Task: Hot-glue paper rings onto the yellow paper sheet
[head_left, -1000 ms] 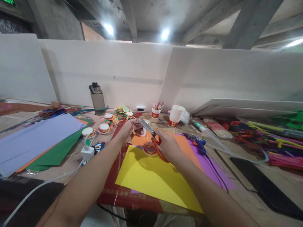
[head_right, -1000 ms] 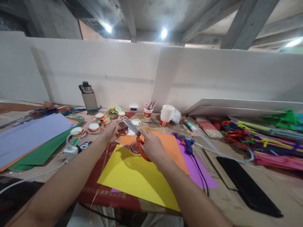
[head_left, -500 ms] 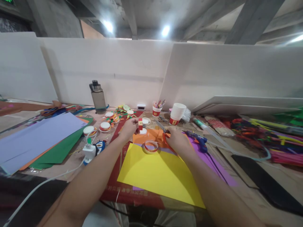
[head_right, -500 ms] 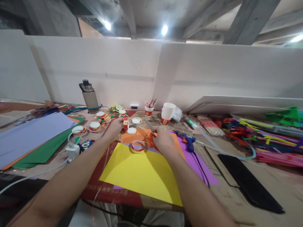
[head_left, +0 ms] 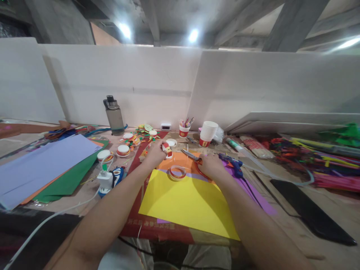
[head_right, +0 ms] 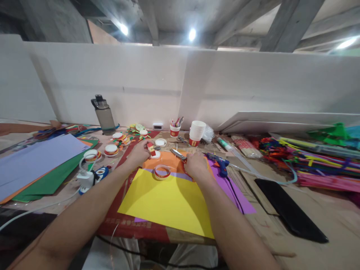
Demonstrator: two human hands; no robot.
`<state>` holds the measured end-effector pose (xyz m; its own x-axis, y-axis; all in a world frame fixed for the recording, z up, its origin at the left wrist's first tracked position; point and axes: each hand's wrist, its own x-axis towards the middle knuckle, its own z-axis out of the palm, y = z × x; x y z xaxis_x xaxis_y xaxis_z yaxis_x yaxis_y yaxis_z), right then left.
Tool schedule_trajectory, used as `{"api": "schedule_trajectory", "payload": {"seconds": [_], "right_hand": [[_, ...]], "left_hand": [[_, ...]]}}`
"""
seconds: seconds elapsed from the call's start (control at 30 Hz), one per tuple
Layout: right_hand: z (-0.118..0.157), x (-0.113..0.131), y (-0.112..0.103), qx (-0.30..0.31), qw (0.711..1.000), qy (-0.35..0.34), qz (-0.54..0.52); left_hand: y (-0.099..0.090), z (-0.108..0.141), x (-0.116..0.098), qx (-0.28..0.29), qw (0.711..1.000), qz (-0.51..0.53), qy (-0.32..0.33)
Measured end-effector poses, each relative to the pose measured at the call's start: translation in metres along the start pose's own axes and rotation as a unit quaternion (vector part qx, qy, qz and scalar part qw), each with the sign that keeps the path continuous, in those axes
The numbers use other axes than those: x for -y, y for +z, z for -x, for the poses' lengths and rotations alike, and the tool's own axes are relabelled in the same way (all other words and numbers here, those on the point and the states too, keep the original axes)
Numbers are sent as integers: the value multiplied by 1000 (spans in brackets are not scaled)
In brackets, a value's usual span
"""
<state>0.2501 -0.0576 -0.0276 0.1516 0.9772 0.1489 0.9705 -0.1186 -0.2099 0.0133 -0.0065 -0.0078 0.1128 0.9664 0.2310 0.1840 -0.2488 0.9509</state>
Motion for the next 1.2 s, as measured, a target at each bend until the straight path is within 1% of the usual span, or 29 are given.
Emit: {"api": "schedule_trajectory", "payload": {"seconds": [0.07, 0.1, 0.13, 0.17, 0.2, 0.23, 0.27, 0.3, 0.33, 0.4, 0.43, 0.47, 0.5, 0.57, 0.63, 0.67, 0.7, 0.73, 0.77, 0.8, 0.87, 0.9, 0.93, 0.97, 1.0, 1.07, 1.13, 1.2], "right_hand": [[2, 4, -4, -37, 999, 1, 29], [3, 8, -6, -58, 998, -11, 16], [4, 13, -7, -75, 996, -37, -32], [5, 19, -8, -81, 989, -71, -106], [7, 26, -8, -70, 973, -107, -194], [10, 32, -6, -51, 950, -132, -280], [12, 39, -4, -25, 927, -144, -346], [15, 44, -2, -8, 911, -142, -388], [17, 49, 0, -2, 902, -138, -410], [20, 54, 4, -10, 894, -133, -428], [20, 55, 6, -11, 889, -125, -441], [20, 54, 6, -2, 879, -110, -463], [18, 53, 6, 18, 864, -89, -495], [15, 50, 5, 75, 822, -39, -563], [13, 48, 1, 126, 785, -1, -606], [12, 48, -1, 141, 777, 9, -614], [12, 47, -3, 148, 775, 14, -615], [11, 45, -5, 147, 778, 15, -611], [11, 43, -6, 138, 788, 13, -600], [10, 41, -6, 122, 807, 10, -577], [6, 33, -6, 72, 867, -24, -493], [5, 28, -4, 44, 900, -60, -430], [3, 24, -3, 21, 926, -109, -362], [2, 21, -1, 3, 942, -155, -297], [1, 18, 1, -4, 950, -195, -242], [2, 17, 2, 13, 955, -243, -170], [6, 19, -2, 57, 956, -253, -135], [9, 23, -8, 104, 960, -234, -113]], "left_hand": [[0, 3, -5, -15, 999, -20, 23], [0, 4, -7, -22, 999, -34, 37], [1, 6, -9, -25, 997, -49, 48], [2, 7, -11, -26, 996, -62, 56], [3, 8, -12, -24, 995, -74, 63], [5, 9, -12, -20, 994, -84, 72], [6, 10, -12, -14, 992, -95, 85], [8, 10, -12, -5, 989, -107, 104], [10, 11, -11, 7, 985, -120, 126], [13, 13, -11, 39, 975, -141, 165], [14, 14, -11, 56, 974, -141, 170], [14, 15, -12, 72, 976, -130, 160], [14, 15, -13, 87, 981, -109, 133], [14, 15, -15, 112, 991, -50, 54], [12, 14, -18, 130, 991, 2, -15], [10, 14, -19, 135, 990, 17, -34], [9, 13, -20, 137, 989, 27, -46], [8, 12, -21, 139, 988, 33, -54], [7, 12, -21, 139, 988, 38, -61], [6, 11, -20, 136, 987, 41, -67], [5, 9, -19, 129, 988, 45, -76], [4, 8, -18, 125, 988, 44, -80], [4, 7, -17, 120, 988, 43, -83], [4, 7, -16, 118, 988, 41, -87], [3, 6, -16, 119, 988, 40, -91], [3, 6, -16, 128, 986, 43, -98], [4, 7, -17, 140, 984, 48, -103], [4, 8, -18, 146, 983, 45, -105]]}}
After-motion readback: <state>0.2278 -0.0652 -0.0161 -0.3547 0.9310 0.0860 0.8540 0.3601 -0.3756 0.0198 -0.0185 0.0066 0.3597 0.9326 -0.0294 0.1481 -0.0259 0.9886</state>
